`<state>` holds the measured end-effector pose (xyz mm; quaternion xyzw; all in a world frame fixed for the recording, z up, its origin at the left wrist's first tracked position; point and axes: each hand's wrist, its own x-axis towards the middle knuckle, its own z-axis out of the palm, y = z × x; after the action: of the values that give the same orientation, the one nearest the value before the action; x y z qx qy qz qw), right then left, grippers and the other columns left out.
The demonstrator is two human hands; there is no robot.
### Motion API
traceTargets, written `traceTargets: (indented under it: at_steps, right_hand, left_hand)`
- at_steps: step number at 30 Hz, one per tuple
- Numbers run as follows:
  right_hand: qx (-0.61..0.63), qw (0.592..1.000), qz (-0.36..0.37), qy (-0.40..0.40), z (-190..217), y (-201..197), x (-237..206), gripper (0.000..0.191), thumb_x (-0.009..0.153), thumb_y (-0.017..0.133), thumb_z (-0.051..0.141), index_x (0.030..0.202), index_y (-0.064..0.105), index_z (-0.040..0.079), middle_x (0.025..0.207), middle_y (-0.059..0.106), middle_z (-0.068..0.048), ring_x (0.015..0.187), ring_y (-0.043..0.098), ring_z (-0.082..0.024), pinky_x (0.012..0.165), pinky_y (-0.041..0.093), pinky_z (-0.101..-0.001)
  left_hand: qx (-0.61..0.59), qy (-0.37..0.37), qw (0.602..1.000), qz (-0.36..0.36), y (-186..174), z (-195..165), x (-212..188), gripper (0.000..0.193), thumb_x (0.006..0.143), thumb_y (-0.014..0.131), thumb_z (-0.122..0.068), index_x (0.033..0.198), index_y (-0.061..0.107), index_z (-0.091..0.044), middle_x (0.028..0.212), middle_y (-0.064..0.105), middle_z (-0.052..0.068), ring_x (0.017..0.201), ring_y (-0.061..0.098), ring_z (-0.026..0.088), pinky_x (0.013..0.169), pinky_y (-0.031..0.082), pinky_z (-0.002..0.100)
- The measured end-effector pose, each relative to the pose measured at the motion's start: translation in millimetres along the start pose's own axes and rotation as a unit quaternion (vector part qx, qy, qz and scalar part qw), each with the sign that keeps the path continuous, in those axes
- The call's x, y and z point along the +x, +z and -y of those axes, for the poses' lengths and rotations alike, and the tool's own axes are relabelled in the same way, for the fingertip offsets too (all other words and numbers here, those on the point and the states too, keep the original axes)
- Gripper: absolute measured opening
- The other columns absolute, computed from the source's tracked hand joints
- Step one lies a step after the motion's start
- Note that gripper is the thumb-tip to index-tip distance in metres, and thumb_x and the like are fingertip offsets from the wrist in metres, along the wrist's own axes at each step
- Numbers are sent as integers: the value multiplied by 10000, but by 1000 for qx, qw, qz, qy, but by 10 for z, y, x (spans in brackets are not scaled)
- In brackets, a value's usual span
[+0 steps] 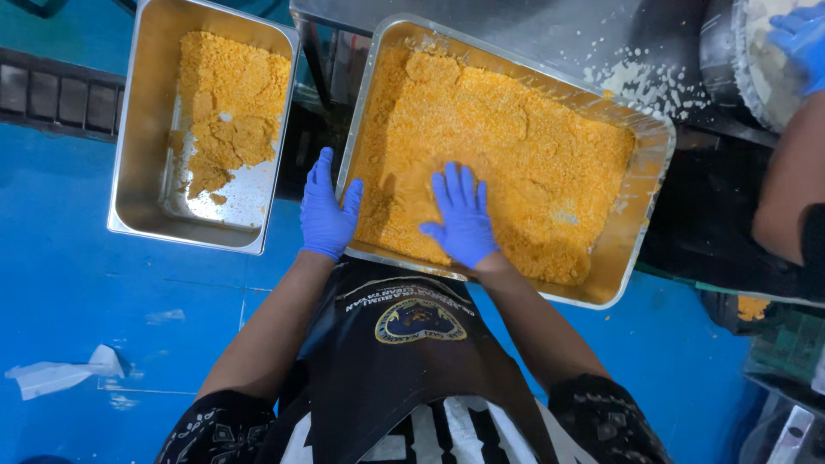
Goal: The person presses orange breading over raw chicken pieces in a large metal tray, coating each piece by hand and spreading crumbs to cover them. They move coated pieces aside, refill the tray with breading, and transfer coated chicken into a smaller tray.
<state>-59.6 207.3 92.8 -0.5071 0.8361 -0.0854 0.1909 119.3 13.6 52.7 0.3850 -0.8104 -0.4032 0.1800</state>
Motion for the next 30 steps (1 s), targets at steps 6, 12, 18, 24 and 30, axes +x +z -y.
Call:
traceTargets:
  at_steps: [6,12,18,24,30]
  right_hand:
    - [5,990,-127,67,-87,58,-100,838,1024,649,417,1683,229,112,1767,124,-179,1652,87,-423,1324,61,-605]
    - [6,995,56,79,13,201,-93,1106,865,650,605,1572,117,-58,1642,55,-325,1526,37,-495,1201,44,-612]
    - [-113,989,-99,-10,145,274,0,1065,941,599,645,1618,148,-42,1677,52,-311,1565,42,-494,1240,49,-639]
    - [207,978,17,12,-131,374,91,641,975,635,431,1487,564,52,1584,496,-204,1529,384,-347,1265,246,-498]
    - [244,931,-98,254,-784,455,-10,744,841,776,393,1404,552,-38,1426,600,-233,1312,604,-336,1072,484,-375]
  left_hand:
    - [-11,-10,1000,-4,10,-23,-6,775,978,720,-327,1590,326,-60,1471,506,279,1312,531,461,1076,456,493]
    - [2,-23,1000,4,-4,-37,-3,775,974,721,-336,1590,330,-72,1465,509,271,1294,537,464,1054,457,503]
    - [8,-28,1000,7,5,-15,-3,775,967,721,-347,1588,336,-87,1438,531,261,1268,554,461,1036,470,507]
    - [-4,-21,1000,8,-4,-15,-6,770,982,708,-350,1597,327,-86,1423,537,267,1262,562,456,1028,482,496]
    - [-18,-60,998,16,4,-21,-4,754,975,709,-344,1584,345,-87,1406,558,248,1245,583,427,1022,487,480]
